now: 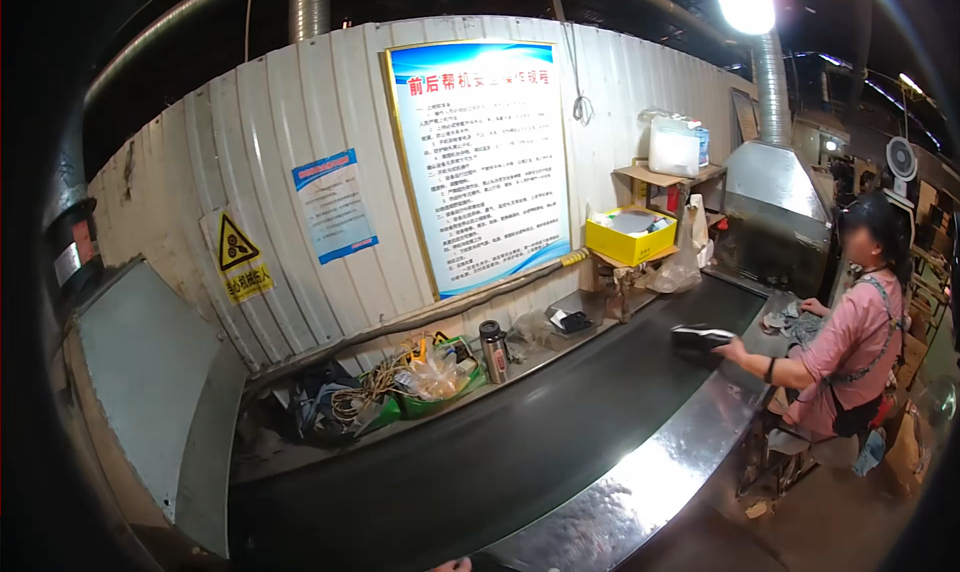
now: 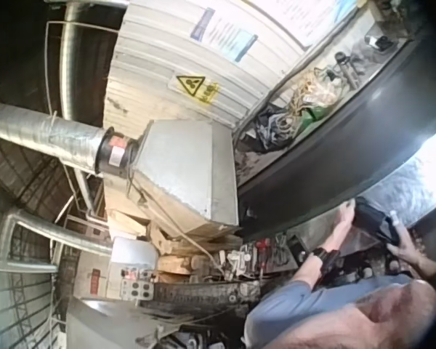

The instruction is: The recorder is using a shoe lasting machine to shape and attach the upper part of the shoe to the last.

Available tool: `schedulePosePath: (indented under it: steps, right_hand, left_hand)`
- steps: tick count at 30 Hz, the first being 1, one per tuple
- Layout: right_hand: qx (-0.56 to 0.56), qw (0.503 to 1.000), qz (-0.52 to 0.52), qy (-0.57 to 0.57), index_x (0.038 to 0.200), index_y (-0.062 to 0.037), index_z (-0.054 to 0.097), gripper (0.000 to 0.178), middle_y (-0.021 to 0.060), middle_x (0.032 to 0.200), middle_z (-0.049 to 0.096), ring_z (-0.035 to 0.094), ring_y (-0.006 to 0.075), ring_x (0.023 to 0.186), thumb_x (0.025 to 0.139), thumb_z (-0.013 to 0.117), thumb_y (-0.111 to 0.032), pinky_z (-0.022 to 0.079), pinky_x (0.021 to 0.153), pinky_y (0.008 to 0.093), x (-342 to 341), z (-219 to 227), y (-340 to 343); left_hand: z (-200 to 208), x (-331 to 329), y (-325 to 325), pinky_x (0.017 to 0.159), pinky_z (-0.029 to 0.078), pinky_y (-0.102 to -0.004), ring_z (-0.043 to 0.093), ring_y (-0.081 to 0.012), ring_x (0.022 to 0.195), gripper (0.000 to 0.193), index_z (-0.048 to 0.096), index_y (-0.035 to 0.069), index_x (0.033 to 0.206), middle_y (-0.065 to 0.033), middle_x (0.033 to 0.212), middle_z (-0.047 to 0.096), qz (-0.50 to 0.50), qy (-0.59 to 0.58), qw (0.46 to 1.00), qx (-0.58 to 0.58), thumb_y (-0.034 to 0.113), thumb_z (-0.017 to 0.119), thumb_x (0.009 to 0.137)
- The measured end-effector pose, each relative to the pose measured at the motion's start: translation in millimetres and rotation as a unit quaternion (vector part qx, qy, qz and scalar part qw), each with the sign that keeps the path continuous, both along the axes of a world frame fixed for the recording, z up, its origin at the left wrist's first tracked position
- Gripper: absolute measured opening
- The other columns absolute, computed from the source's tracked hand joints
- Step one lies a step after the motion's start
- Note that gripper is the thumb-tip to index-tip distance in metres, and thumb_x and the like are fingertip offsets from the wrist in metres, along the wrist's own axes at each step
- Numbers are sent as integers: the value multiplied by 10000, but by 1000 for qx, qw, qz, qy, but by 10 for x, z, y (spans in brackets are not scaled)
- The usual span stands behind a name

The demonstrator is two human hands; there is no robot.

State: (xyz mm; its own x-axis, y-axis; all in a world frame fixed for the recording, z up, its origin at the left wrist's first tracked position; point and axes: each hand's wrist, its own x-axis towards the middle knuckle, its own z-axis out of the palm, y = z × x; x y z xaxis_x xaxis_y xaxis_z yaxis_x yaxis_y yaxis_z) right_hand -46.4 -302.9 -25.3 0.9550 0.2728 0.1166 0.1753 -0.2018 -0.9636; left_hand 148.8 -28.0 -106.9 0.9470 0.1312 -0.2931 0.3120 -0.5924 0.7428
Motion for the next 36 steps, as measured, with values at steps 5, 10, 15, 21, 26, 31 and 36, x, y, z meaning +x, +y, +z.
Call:
schedulePosePath:
  steps: [5,10,15,21,26,31,36]
  right_hand:
    - [-103,987,106,-63,1581,-26,236,849,243,1629,219,173,396,1529,900,719,-180,153,1244,455,-159,-56,-459]
    - [-91,988,123,-25,1581,-12,213,921,261,1618,226,187,409,1522,868,764,-201,164,1241,460,-109,164,-497]
    - [-33,988,151,-13,1572,6,228,1002,227,1622,242,208,357,1522,820,830,-267,152,1243,442,50,-360,-695]
    - [12,985,173,26,1612,-47,146,984,180,1653,212,221,294,1520,877,784,-193,208,1229,407,103,-239,-604]
    - [169,866,124,455,1622,-78,145,772,179,1531,453,480,310,1364,1026,592,-281,365,1149,428,559,-124,-78]
    - [164,786,106,587,1402,-23,549,519,133,1369,607,590,292,1220,1011,574,-363,467,1057,406,414,572,647]
    - [43,902,326,278,1505,-9,441,545,137,1477,516,491,240,1316,1022,612,-197,376,1111,345,-44,579,1492]
  left_hand:
    - [-460,-401,39,917,503,-373,637,-234,1057,396,679,-14,1217,-121,1164,702,91,120,954,-258,264,712,936]
    - [188,-593,-739,1038,468,-448,627,-392,1185,669,681,-1,1200,-256,1206,682,92,13,993,68,547,729,819]
    - [292,-591,-712,988,501,-467,642,-419,1132,653,683,13,1184,-251,1207,681,125,7,991,42,525,726,781]
    - [473,-801,-425,902,541,-367,717,-289,988,550,757,61,1040,-149,1031,754,239,96,966,20,455,780,657]
    - [958,-1237,-122,912,539,-391,699,-327,1029,543,742,104,1100,-160,1027,742,206,53,977,20,489,723,719]
    - [1415,-1857,232,862,546,-428,708,-356,977,530,732,71,1059,-189,1009,738,251,-2,968,11,500,718,748]
    - [2029,-3120,797,813,549,-442,713,-378,913,426,732,72,955,-207,905,733,459,-93,883,-13,455,724,770]
